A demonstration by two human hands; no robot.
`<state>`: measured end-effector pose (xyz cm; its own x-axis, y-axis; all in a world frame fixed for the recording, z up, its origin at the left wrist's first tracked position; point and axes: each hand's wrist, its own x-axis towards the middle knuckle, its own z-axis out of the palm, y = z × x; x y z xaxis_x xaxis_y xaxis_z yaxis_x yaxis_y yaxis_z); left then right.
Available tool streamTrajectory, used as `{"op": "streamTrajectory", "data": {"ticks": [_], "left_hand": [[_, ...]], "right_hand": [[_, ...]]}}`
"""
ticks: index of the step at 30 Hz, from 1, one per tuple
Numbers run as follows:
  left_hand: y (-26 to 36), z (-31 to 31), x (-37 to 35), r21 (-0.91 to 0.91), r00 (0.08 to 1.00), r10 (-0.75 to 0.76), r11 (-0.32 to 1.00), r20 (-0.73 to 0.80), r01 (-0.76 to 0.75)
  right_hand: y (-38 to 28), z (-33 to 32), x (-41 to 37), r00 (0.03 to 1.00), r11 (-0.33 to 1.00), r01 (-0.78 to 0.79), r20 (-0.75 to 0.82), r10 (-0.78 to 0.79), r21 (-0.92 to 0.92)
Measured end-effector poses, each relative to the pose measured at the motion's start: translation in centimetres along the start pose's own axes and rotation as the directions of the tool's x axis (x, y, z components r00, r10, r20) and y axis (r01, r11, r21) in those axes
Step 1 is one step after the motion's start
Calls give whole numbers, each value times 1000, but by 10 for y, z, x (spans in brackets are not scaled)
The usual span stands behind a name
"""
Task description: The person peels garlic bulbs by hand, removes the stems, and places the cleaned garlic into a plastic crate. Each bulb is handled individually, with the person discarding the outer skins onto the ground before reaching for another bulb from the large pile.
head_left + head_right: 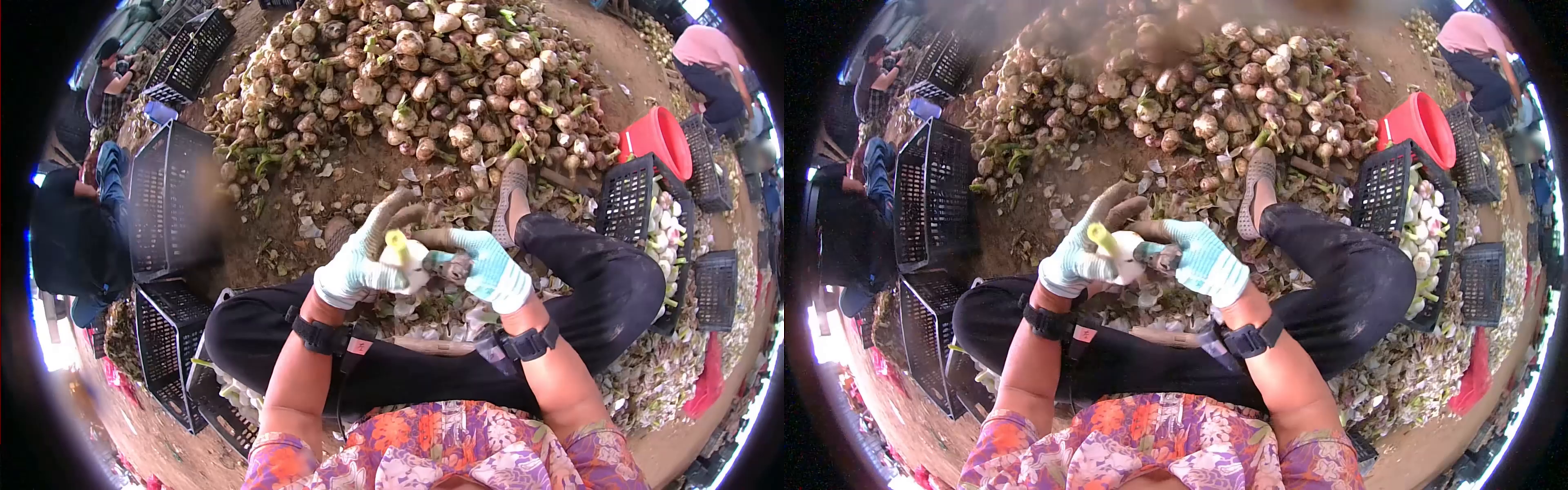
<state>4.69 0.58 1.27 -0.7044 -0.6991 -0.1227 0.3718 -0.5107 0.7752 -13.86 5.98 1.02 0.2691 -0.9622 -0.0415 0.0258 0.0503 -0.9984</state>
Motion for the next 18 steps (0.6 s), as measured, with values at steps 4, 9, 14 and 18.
{"op": "streamTrajectory", "data": {"ticks": [4,9,14,18], "left_hand": [[-7,-7,-4,89,944,58,996,-326,-30],[-17,-14,1,-24,852,58,996,-520,-82],[-9,-18,-2,20,873,118,992,-473,-123],[-8,-11,5,152,887,47,988,-459,26]], "right_hand": [[9,19,5,963,993,-85,-264,60,-81],[37,26,20,888,963,-118,-460,-7,-243],[55,12,13,962,982,-136,-255,99,-132],[14,33,26,964,873,28,-218,-153,-488]]}}
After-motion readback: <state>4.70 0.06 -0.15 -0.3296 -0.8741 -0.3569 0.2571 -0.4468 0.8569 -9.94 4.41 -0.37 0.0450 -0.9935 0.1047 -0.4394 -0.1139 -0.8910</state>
